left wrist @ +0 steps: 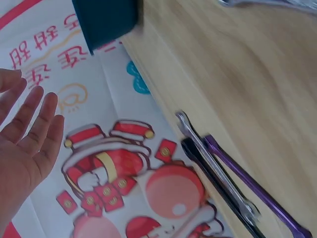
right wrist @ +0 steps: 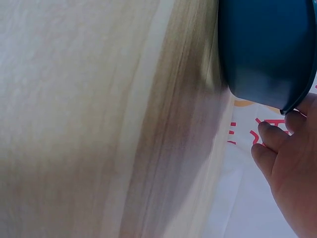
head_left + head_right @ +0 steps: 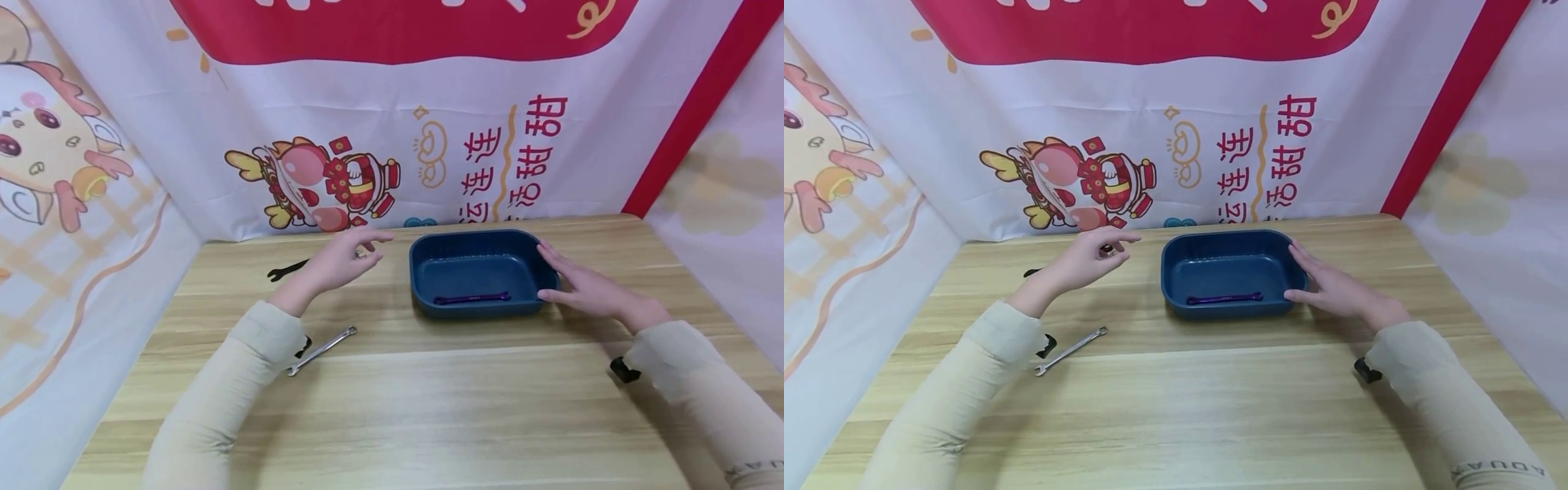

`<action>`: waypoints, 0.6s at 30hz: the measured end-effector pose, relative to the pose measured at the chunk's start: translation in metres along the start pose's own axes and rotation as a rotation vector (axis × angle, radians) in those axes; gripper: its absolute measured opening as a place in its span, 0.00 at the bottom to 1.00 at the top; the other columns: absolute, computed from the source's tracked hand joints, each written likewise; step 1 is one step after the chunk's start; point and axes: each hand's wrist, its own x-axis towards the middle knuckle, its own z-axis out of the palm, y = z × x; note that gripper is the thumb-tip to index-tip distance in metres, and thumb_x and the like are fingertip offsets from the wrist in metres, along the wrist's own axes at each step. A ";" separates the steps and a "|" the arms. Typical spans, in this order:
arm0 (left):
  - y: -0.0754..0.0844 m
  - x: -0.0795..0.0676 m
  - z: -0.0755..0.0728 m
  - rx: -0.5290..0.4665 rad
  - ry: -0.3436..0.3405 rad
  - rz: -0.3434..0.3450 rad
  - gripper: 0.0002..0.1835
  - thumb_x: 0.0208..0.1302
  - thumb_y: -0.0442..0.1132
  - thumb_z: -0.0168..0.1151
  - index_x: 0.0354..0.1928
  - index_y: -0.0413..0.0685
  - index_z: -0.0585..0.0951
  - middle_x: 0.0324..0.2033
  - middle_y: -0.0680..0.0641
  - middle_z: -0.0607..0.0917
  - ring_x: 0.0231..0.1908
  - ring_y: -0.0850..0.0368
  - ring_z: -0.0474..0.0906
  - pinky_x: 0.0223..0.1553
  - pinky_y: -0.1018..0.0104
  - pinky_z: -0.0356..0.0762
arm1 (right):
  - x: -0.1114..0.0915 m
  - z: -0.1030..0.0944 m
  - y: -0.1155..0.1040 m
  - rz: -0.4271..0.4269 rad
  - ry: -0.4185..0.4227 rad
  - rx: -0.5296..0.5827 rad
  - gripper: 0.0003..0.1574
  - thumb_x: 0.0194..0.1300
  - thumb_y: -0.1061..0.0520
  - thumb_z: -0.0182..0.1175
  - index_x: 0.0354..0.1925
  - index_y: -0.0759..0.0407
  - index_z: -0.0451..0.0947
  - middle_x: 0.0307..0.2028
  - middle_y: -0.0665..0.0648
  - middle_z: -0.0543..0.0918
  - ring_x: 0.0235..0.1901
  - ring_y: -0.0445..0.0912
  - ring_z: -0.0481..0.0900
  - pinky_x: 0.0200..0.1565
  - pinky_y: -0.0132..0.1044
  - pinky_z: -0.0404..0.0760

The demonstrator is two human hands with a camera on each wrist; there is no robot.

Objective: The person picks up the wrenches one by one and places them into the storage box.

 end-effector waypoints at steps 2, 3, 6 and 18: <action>-0.005 -0.007 -0.003 0.003 -0.002 -0.021 0.21 0.73 0.36 0.62 0.66 0.50 0.80 0.60 0.46 0.81 0.51 0.51 0.80 0.53 0.52 0.80 | 0.001 0.001 0.001 -0.005 0.001 0.003 0.60 0.73 0.44 0.62 0.83 0.57 0.34 0.81 0.64 0.36 0.76 0.69 0.42 0.68 0.71 0.51; -0.008 -0.010 -0.004 0.009 -0.005 -0.028 0.21 0.73 0.36 0.62 0.66 0.50 0.80 0.61 0.47 0.81 0.51 0.51 0.80 0.53 0.53 0.80 | 0.001 0.001 0.002 -0.005 0.000 0.006 0.60 0.73 0.44 0.62 0.83 0.57 0.34 0.81 0.64 0.36 0.76 0.69 0.42 0.68 0.71 0.51; -0.016 -0.016 -0.006 0.029 -0.020 -0.045 0.23 0.73 0.36 0.61 0.68 0.47 0.78 0.61 0.45 0.81 0.53 0.48 0.80 0.55 0.51 0.79 | 0.000 0.000 0.002 -0.001 0.001 0.006 0.60 0.73 0.45 0.62 0.83 0.57 0.34 0.81 0.64 0.36 0.76 0.69 0.42 0.68 0.71 0.51; -0.064 -0.045 -0.009 0.038 -0.019 -0.159 0.26 0.72 0.35 0.60 0.70 0.43 0.75 0.60 0.37 0.81 0.55 0.40 0.79 0.59 0.41 0.74 | 0.002 -0.002 0.000 0.006 -0.021 -0.023 0.60 0.72 0.42 0.62 0.83 0.58 0.36 0.81 0.64 0.37 0.77 0.69 0.42 0.68 0.70 0.52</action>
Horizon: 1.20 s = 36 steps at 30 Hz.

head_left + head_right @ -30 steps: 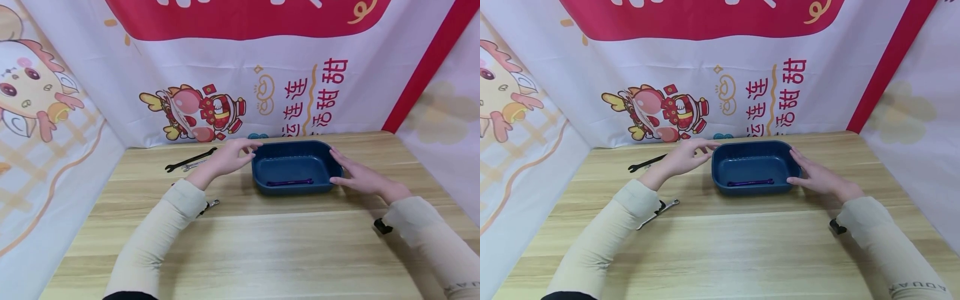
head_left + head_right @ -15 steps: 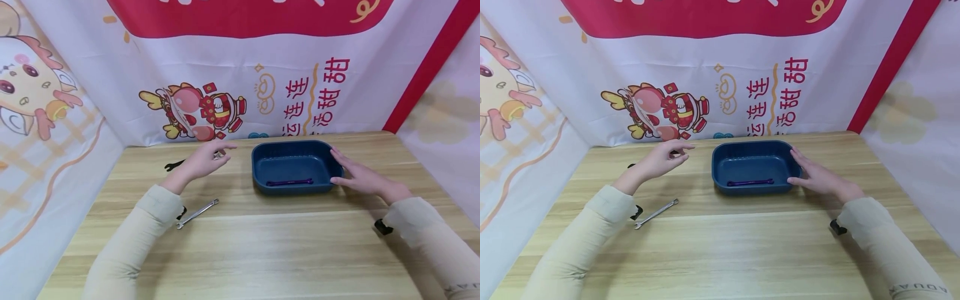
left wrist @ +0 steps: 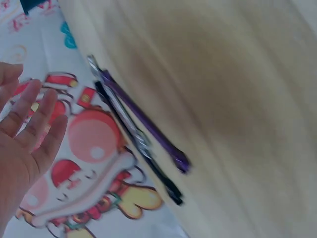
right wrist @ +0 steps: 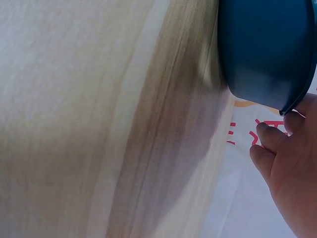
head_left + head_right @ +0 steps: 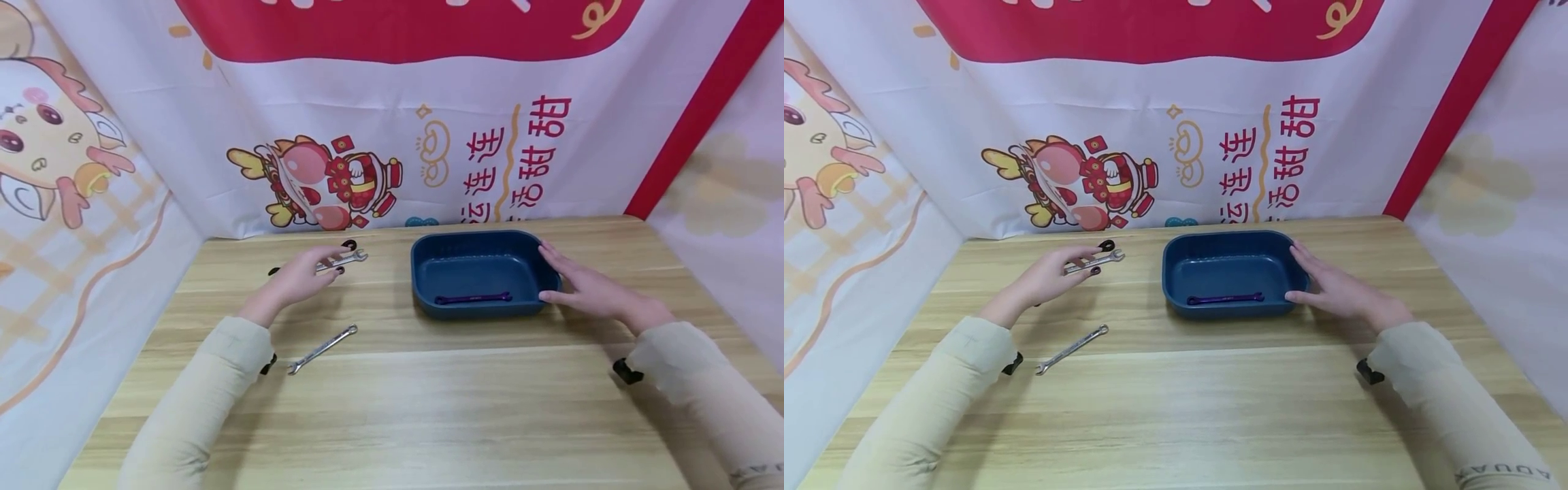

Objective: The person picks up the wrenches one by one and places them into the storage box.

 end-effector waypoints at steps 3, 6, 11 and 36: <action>-0.012 -0.006 0.000 -0.008 -0.005 -0.017 0.25 0.72 0.34 0.60 0.69 0.40 0.76 0.59 0.35 0.81 0.54 0.39 0.80 0.58 0.41 0.74 | -0.001 0.000 -0.001 0.000 0.000 -0.002 0.60 0.72 0.42 0.62 0.83 0.59 0.36 0.81 0.65 0.37 0.77 0.69 0.42 0.68 0.70 0.52; -0.022 -0.011 -0.001 -0.009 -0.016 -0.043 0.23 0.71 0.32 0.60 0.67 0.39 0.77 0.58 0.35 0.82 0.54 0.38 0.80 0.58 0.41 0.74 | -0.001 -0.001 -0.003 0.002 -0.002 -0.003 0.61 0.72 0.40 0.61 0.83 0.59 0.36 0.81 0.65 0.37 0.77 0.69 0.42 0.68 0.69 0.52; -0.038 -0.017 -0.002 -0.022 -0.036 -0.087 0.26 0.67 0.27 0.60 0.67 0.38 0.77 0.58 0.34 0.81 0.53 0.38 0.79 0.57 0.41 0.75 | 0.000 -0.003 -0.006 0.014 -0.019 0.002 0.61 0.73 0.40 0.61 0.83 0.57 0.34 0.81 0.65 0.36 0.77 0.69 0.42 0.69 0.68 0.52; -0.061 -0.008 -0.002 0.066 -0.125 -0.121 0.28 0.55 0.22 0.64 0.61 0.31 0.80 0.39 0.39 0.81 0.30 0.54 0.71 0.29 0.64 0.70 | 0.000 0.000 0.000 -0.043 -0.016 0.010 0.60 0.73 0.46 0.62 0.82 0.60 0.34 0.80 0.67 0.34 0.77 0.69 0.41 0.69 0.68 0.51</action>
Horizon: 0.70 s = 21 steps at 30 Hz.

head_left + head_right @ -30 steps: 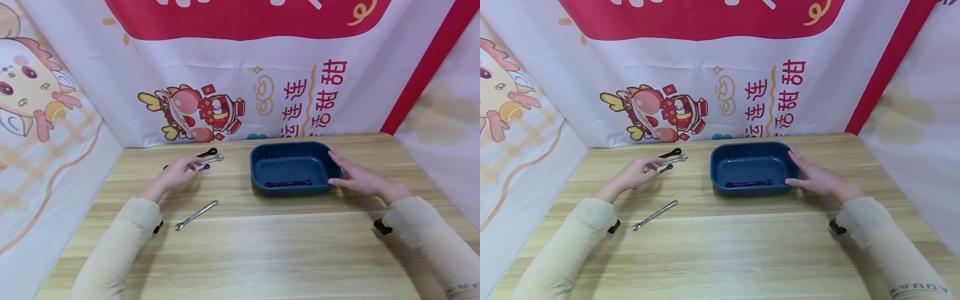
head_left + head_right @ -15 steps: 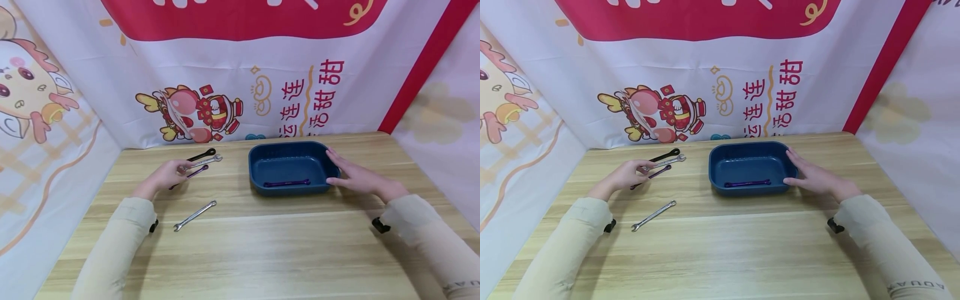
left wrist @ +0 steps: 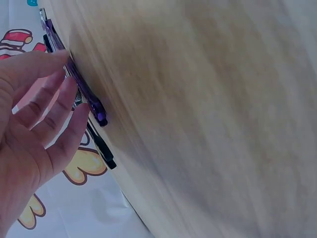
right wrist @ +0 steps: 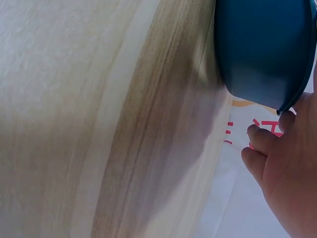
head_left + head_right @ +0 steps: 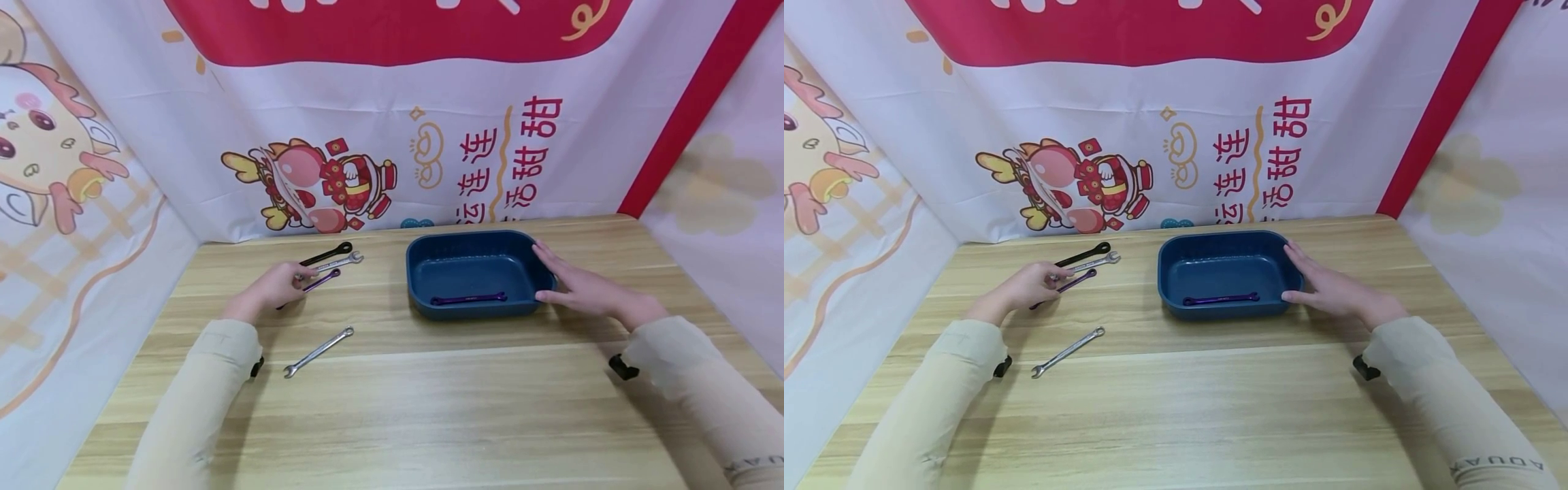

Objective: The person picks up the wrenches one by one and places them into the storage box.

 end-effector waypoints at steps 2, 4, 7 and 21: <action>-0.001 0.001 0.001 0.008 -0.006 -0.010 0.28 0.54 0.21 0.62 0.61 0.32 0.81 0.38 0.40 0.80 0.28 0.55 0.69 0.28 0.64 0.69 | 0.000 0.000 0.000 0.002 -0.003 0.000 0.60 0.73 0.46 0.62 0.82 0.61 0.34 0.80 0.67 0.34 0.76 0.69 0.41 0.69 0.68 0.51; 0.000 0.003 0.002 0.016 -0.015 -0.021 0.27 0.55 0.21 0.61 0.60 0.33 0.82 0.36 0.41 0.79 0.28 0.55 0.68 0.29 0.63 0.68 | 0.000 -0.001 -0.001 0.006 -0.006 -0.003 0.61 0.73 0.46 0.62 0.82 0.61 0.34 0.80 0.67 0.35 0.76 0.70 0.41 0.69 0.68 0.51; 0.000 0.005 0.003 0.039 -0.020 -0.014 0.27 0.54 0.20 0.60 0.59 0.34 0.83 0.36 0.41 0.80 0.29 0.53 0.68 0.31 0.62 0.67 | 0.000 -0.002 -0.004 0.016 -0.014 -0.016 0.61 0.73 0.45 0.62 0.82 0.61 0.34 0.80 0.68 0.35 0.76 0.70 0.42 0.69 0.68 0.51; 0.005 0.009 0.004 0.102 -0.030 -0.001 0.29 0.49 0.18 0.57 0.57 0.35 0.84 0.36 0.41 0.79 0.38 0.48 0.72 0.38 0.58 0.68 | 0.000 -0.004 -0.010 0.034 -0.024 -0.039 0.61 0.73 0.44 0.62 0.82 0.60 0.33 0.80 0.67 0.34 0.76 0.71 0.42 0.69 0.69 0.50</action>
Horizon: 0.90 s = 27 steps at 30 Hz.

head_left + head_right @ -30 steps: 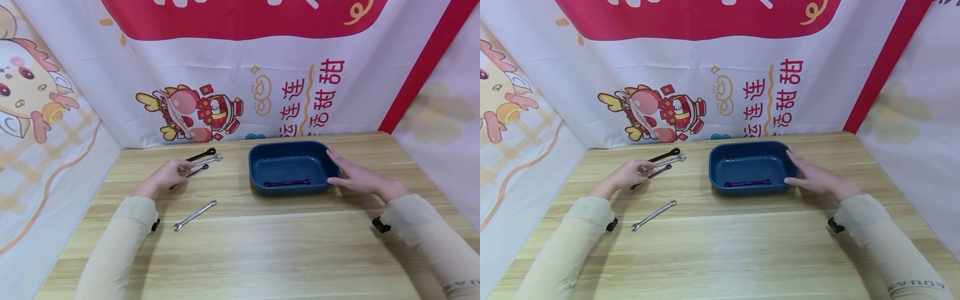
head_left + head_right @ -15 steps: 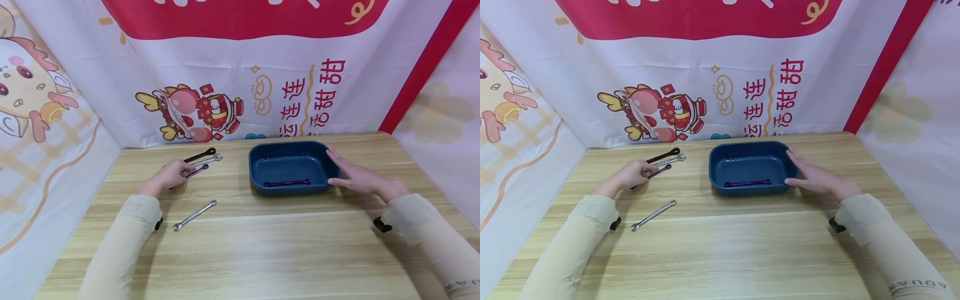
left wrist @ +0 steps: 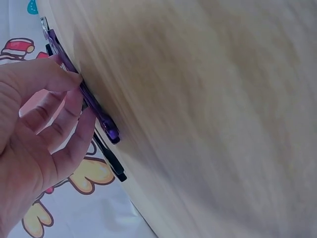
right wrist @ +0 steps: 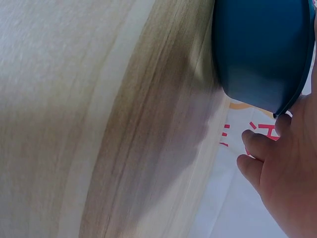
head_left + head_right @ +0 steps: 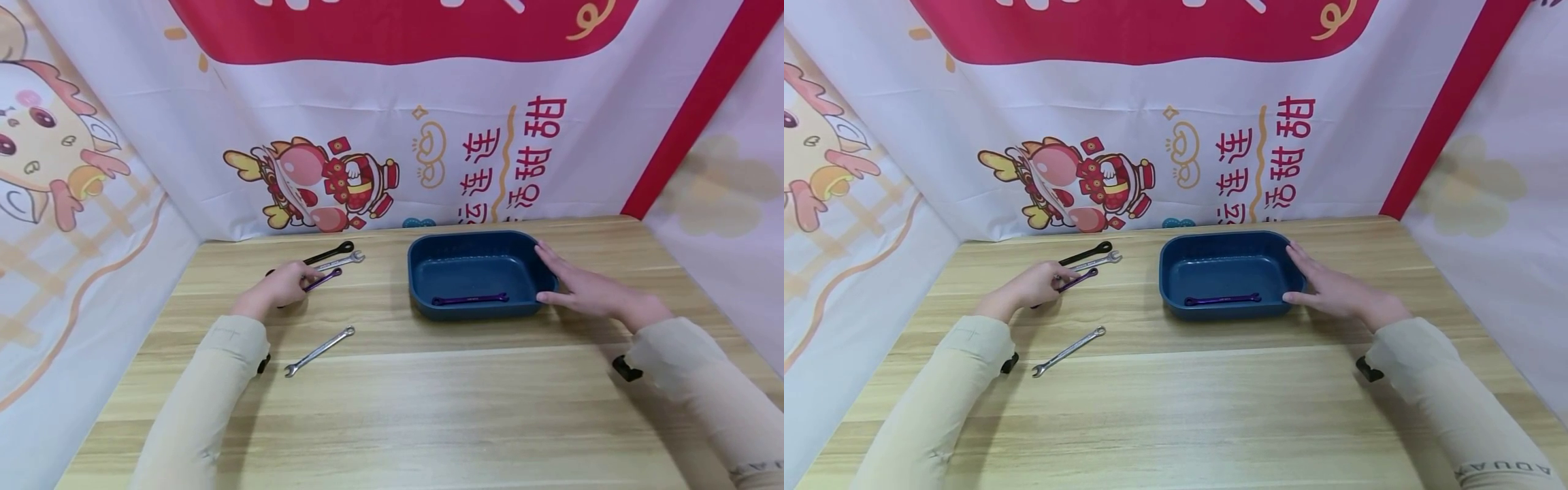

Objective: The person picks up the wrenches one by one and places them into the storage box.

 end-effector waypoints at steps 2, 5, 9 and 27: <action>0.000 0.000 0.000 0.002 -0.007 -0.003 0.30 0.48 0.18 0.57 0.57 0.35 0.84 0.37 0.41 0.80 0.38 0.47 0.72 0.39 0.58 0.68 | 0.000 0.000 0.001 0.000 -0.001 0.001 0.62 0.73 0.44 0.62 0.82 0.60 0.32 0.80 0.67 0.34 0.76 0.71 0.42 0.69 0.69 0.51; 0.001 0.001 0.000 0.009 -0.009 -0.003 0.31 0.47 0.17 0.56 0.58 0.35 0.84 0.38 0.42 0.81 0.38 0.48 0.72 0.39 0.58 0.69 | 0.000 0.001 0.001 -0.003 0.001 0.006 0.62 0.73 0.43 0.62 0.82 0.60 0.32 0.80 0.67 0.34 0.76 0.70 0.42 0.69 0.69 0.50; 0.002 0.001 -0.001 0.014 -0.017 -0.010 0.33 0.45 0.17 0.57 0.59 0.36 0.83 0.39 0.41 0.82 0.38 0.47 0.73 0.40 0.57 0.71 | 0.000 0.001 0.002 -0.009 0.004 0.016 0.62 0.73 0.42 0.62 0.82 0.60 0.32 0.80 0.67 0.34 0.76 0.70 0.41 0.69 0.69 0.49; 0.009 0.001 0.000 -0.003 -0.024 -0.051 0.34 0.45 0.19 0.59 0.60 0.37 0.83 0.41 0.39 0.83 0.41 0.45 0.76 0.45 0.52 0.75 | 0.001 0.003 0.007 0.014 -0.006 0.029 0.62 0.73 0.42 0.61 0.83 0.56 0.31 0.81 0.65 0.32 0.77 0.69 0.40 0.69 0.70 0.50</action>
